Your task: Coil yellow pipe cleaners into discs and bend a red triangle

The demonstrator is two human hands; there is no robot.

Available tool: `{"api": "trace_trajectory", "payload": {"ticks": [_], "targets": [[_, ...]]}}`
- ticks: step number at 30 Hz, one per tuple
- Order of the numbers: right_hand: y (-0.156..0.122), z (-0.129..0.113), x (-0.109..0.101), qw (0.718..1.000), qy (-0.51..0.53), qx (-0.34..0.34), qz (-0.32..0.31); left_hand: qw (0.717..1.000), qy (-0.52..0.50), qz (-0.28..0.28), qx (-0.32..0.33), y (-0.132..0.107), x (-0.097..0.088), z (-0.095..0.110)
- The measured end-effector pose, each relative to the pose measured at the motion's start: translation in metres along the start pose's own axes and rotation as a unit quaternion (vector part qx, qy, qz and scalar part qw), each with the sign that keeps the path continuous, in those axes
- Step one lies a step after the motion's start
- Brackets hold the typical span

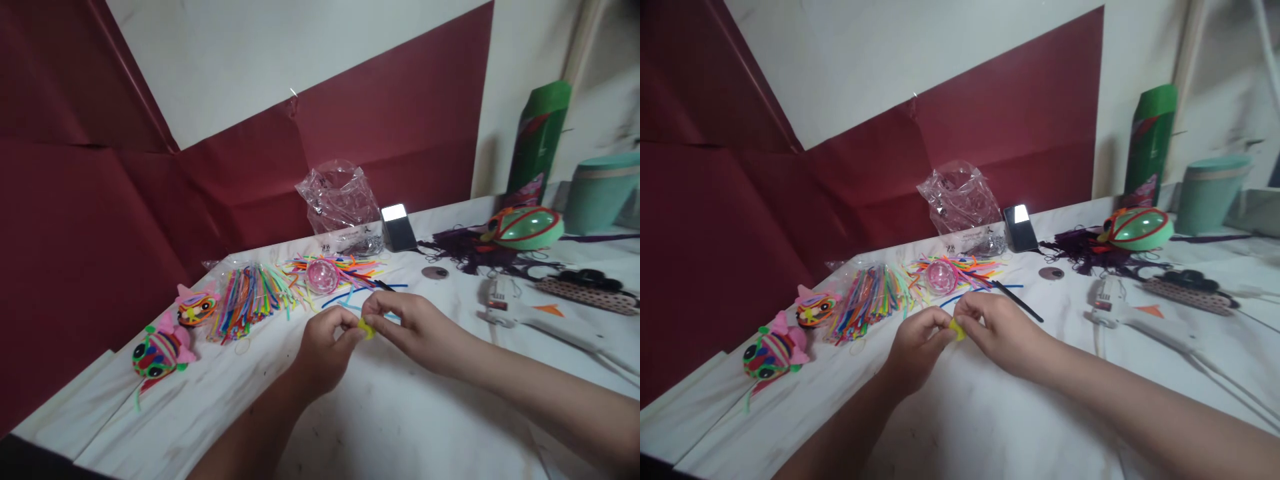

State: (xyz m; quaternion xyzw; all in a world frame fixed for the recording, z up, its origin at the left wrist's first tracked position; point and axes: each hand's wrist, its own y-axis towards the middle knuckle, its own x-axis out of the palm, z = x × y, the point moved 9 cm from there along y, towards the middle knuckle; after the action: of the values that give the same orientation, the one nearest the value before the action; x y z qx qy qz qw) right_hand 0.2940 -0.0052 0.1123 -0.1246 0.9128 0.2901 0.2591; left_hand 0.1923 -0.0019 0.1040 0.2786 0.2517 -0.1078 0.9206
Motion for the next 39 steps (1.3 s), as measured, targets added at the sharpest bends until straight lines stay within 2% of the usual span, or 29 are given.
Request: {"api": "trace_trajectory", "payload": {"ticks": [2,4,6,8,11,13,15,17,19,21,24,27,31,34,37,39], "targets": [[0.001,0.009,0.004,0.992,0.111,0.059,-0.013,0.999,-0.031,0.015,0.006,-0.001,-0.005,0.000],[0.001,0.014,0.010,0.971,0.214,0.098,-0.027,0.997,-0.076,0.015,0.005,-0.001,-0.006,-0.001],[0.001,0.016,0.016,0.958,0.259,0.116,-0.047,0.992,-0.126,0.001,-0.006,-0.001,-0.004,-0.004],[0.001,0.014,0.016,0.967,0.228,0.099,-0.049,0.984,-0.177,-0.009,-0.027,0.000,-0.001,-0.009],[0.000,-0.004,0.003,0.997,0.075,-0.021,0.006,0.970,-0.238,-0.004,-0.052,0.002,0.001,-0.016],[-0.005,-0.019,-0.002,0.993,-0.015,-0.113,0.042,0.963,-0.265,-0.010,-0.050,0.003,0.003,-0.018],[-0.009,-0.025,-0.003,0.986,-0.057,-0.150,0.056,0.958,-0.283,-0.029,-0.043,0.003,0.006,-0.018],[-0.008,-0.020,-0.006,0.989,-0.059,-0.121,0.061,0.953,-0.296,-0.039,-0.042,0.003,0.007,-0.019],[-0.004,-0.010,-0.009,0.995,-0.026,-0.067,0.064,0.949,-0.309,-0.024,-0.051,0.002,0.006,-0.023],[-0.002,-0.003,-0.010,0.997,0.026,-0.028,0.065,0.945,-0.320,0.017,-0.072,0.001,0.003,-0.031],[0.000,-0.001,-0.001,0.995,0.088,-0.012,0.045,0.936,-0.324,0.096,-0.101,-0.002,-0.002,-0.042],[-0.003,-0.001,0.008,0.995,0.089,-0.003,0.046,0.933,-0.323,0.125,-0.099,-0.005,-0.001,-0.042],[-0.008,-0.004,0.009,0.998,-0.001,-0.023,0.059,0.965,-0.237,0.078,-0.081,-0.001,-0.005,-0.026],[-0.009,-0.004,0.016,0.997,-0.069,-0.041,0.020,0.990,-0.123,-0.020,-0.072,0.005,-0.007,-0.014],[-0.008,-0.002,0.023,0.995,-0.088,-0.047,-0.007,0.994,-0.007,-0.105,-0.013,0.006,-0.006,-0.002],[-0.008,0.000,0.025,0.995,-0.087,-0.046,-0.005,0.993,0.035,-0.116,0.019,0.006,-0.007,0.002]]}}
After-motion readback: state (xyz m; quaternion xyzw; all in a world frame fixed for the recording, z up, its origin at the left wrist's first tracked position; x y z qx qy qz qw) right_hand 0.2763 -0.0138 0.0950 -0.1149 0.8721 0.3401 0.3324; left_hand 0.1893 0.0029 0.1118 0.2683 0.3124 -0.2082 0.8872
